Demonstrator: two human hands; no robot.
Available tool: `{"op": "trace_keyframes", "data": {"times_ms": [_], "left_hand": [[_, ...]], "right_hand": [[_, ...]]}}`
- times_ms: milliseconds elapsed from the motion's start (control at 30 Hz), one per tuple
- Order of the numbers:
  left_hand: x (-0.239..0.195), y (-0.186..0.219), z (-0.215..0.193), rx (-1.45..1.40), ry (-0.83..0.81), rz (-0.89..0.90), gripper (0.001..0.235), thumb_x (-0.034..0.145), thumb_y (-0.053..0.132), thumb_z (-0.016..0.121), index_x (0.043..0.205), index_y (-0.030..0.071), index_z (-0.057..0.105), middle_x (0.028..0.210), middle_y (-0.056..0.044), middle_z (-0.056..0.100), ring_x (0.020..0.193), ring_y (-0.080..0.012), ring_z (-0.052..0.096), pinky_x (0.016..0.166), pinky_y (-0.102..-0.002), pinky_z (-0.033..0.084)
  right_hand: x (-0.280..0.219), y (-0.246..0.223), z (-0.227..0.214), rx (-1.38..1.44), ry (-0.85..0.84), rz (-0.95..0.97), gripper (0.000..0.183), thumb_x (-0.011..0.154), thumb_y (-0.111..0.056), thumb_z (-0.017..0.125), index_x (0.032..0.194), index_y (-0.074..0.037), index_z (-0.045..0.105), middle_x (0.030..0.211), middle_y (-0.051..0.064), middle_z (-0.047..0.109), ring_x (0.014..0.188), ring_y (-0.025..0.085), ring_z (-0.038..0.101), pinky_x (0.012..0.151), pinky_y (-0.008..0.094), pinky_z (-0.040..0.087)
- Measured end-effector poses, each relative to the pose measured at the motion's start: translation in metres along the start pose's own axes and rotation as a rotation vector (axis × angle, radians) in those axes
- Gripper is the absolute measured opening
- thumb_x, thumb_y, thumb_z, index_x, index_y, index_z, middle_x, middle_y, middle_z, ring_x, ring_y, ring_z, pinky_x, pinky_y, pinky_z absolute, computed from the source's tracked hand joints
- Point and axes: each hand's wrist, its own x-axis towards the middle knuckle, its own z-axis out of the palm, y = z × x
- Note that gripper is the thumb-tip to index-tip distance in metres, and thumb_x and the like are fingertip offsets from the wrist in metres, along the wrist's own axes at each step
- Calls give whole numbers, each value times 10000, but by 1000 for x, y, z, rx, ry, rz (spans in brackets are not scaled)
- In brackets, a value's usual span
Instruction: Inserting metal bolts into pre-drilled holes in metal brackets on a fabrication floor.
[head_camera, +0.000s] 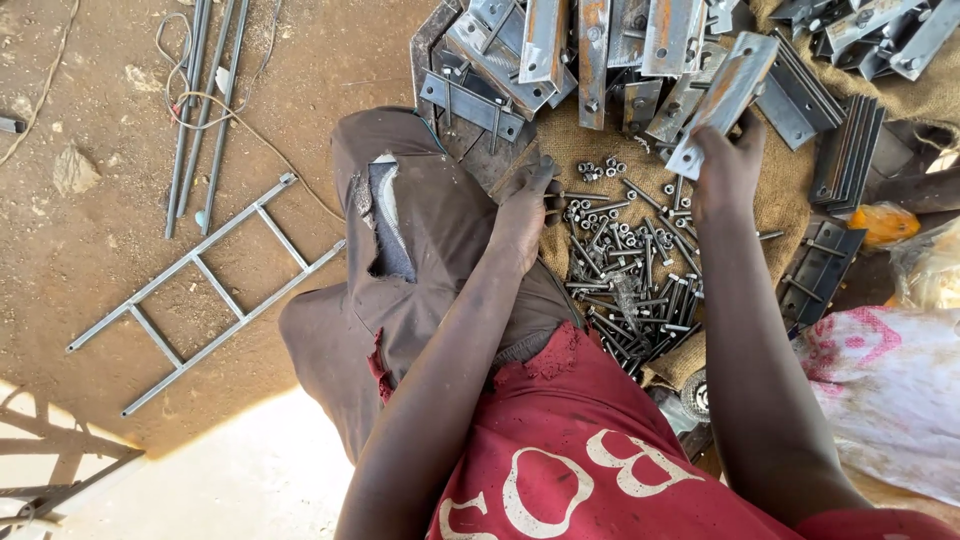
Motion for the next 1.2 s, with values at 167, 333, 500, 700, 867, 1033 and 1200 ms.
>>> {"op": "trace_keyframes", "data": {"times_ms": [167,333,500,700,867,1033,1200], "left_hand": [[-15,21,0,-141,-89,-79,393,979,412,618,1170,69,596,858,-16,583,695,-96,561,609,-248,428],[-16,23,2,-133,-85,-76,432,944,431,648,1139,48,605,845,-29,596,695,-98,563,615,-253,437],[-15,21,0,-155,-102,-77,478,907,464,674,1134,50,603,846,-31,588,699,-102,558,617,-253,435],[-11,26,3,-135,-91,-98,378,1009,398,582,1176,59,593,857,-25,586,702,-100,563,642,-264,442],[-18,26,0,-147,-64,-81,257,1003,298,621,1083,54,628,821,-32,602,641,-101,569,570,-239,429],[-13,18,-1,-167,-116,-76,414,963,411,638,1146,41,614,839,-38,600,668,-101,575,592,-239,420],[-15,25,3,-121,-115,-91,418,986,432,597,1175,60,597,853,-14,581,696,-90,562,639,-246,426]], "right_hand": [[43,6,0,-689,-62,105,776,966,-312,688,1571,-19,301,1419,343,241,1303,594,249,1042,743,321],[79,21,-22,-843,4,40,457,1091,-307,596,1387,31,510,1347,318,373,1281,570,303,1021,714,364],[141,70,-78,-1026,266,-129,256,1060,-66,646,1266,-59,492,1235,226,501,1173,438,515,931,642,494],[158,67,-92,-1467,155,81,681,905,-185,798,1449,-31,418,1324,268,468,1211,479,431,927,677,404],[128,70,-91,-1073,29,134,528,937,-202,823,1338,-121,489,1570,346,96,1426,612,66,1130,772,276],[122,71,-124,-959,-138,77,712,955,-245,895,1358,35,379,1144,306,596,930,414,652,741,500,570],[114,82,-128,-714,-69,220,601,992,-211,857,1267,-17,359,1038,150,546,760,231,618,652,359,561]]}}
